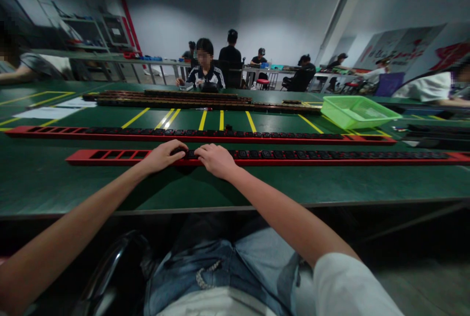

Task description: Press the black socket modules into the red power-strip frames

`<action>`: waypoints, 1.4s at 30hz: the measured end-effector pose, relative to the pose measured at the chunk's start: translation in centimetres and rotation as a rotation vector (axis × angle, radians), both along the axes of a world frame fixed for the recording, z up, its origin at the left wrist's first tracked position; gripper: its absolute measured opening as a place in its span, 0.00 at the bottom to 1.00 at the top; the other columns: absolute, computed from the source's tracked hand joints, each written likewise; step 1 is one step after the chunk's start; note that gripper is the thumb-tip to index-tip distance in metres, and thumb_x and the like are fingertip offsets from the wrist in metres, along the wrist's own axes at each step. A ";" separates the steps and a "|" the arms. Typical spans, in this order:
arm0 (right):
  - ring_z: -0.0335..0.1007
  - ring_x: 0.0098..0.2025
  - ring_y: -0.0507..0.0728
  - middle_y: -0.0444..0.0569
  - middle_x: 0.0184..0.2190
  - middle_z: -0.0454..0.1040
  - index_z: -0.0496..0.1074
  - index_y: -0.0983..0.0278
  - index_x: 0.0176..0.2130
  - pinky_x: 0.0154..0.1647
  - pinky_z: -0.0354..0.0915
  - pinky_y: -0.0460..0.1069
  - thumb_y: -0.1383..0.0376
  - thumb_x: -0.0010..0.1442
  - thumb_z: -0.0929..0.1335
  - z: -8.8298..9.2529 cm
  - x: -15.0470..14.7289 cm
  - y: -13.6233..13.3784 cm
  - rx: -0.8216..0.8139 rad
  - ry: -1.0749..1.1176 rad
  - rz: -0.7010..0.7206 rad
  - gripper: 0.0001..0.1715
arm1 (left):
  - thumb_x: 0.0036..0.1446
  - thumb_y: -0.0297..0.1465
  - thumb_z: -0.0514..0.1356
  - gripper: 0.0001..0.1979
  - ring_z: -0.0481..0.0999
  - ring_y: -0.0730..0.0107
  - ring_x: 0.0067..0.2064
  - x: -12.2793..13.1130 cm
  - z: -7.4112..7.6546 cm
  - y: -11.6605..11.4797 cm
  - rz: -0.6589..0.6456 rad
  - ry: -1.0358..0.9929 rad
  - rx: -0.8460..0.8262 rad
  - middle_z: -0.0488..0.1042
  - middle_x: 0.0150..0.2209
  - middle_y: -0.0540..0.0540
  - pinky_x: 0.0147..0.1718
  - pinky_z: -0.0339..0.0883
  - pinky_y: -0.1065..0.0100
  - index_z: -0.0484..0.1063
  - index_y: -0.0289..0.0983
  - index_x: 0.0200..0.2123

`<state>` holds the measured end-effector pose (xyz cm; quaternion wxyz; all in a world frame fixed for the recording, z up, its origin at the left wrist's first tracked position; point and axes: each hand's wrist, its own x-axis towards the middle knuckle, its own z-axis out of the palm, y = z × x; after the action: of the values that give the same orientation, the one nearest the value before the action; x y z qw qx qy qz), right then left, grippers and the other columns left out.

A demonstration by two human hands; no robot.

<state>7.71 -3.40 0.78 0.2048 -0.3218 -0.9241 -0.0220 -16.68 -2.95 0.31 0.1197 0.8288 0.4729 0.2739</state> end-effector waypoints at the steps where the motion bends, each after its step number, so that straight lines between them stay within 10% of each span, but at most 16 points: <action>1: 0.69 0.52 0.58 0.51 0.53 0.75 0.72 0.61 0.53 0.50 0.63 0.52 0.67 0.70 0.65 0.1 0.0 0.0 -0.002 -0.002 -0.001 0.13 | 0.61 0.41 0.54 0.16 0.75 0.58 0.48 0.0 0.0 0.0 -0.001 0.001 0.002 0.76 0.44 0.43 0.51 0.67 0.57 0.73 0.38 0.44; 21: 0.70 0.54 0.59 0.54 0.56 0.73 0.70 0.61 0.59 0.53 0.65 0.54 0.65 0.71 0.63 0.5 4.9 0.6 0.027 -0.131 0.018 0.19 | 0.65 0.45 0.49 0.20 0.73 0.57 0.49 0.4 0.5 0.2 0.019 0.153 -0.015 0.74 0.47 0.41 0.51 0.66 0.57 0.72 0.39 0.45; 32: 0.70 0.52 0.58 0.53 0.56 0.73 0.69 0.59 0.59 0.50 0.64 0.52 0.65 0.71 0.63 0.4 5.3 0.7 0.037 -0.139 0.007 0.18 | 0.58 0.46 0.55 0.18 0.69 0.68 0.28 7.2 2.9 5.4 -0.277 0.195 -0.247 0.74 0.27 0.49 0.30 0.60 0.69 0.77 0.38 0.33; 42: 0.69 0.56 0.58 0.52 0.56 0.73 0.71 0.60 0.58 0.54 0.65 0.53 0.65 0.71 0.64 0.6 5.1 0.5 -0.029 -0.087 0.015 0.18 | 0.56 0.46 0.56 0.18 0.68 0.69 0.29 5.9 1.6 6.3 -0.330 0.100 -0.355 0.74 0.28 0.50 0.30 0.59 0.70 0.78 0.39 0.31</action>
<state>12.79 -2.91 1.35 0.1598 -0.3168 -0.9347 -0.0209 -10.74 3.31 1.88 0.2828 0.8734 0.3772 0.1218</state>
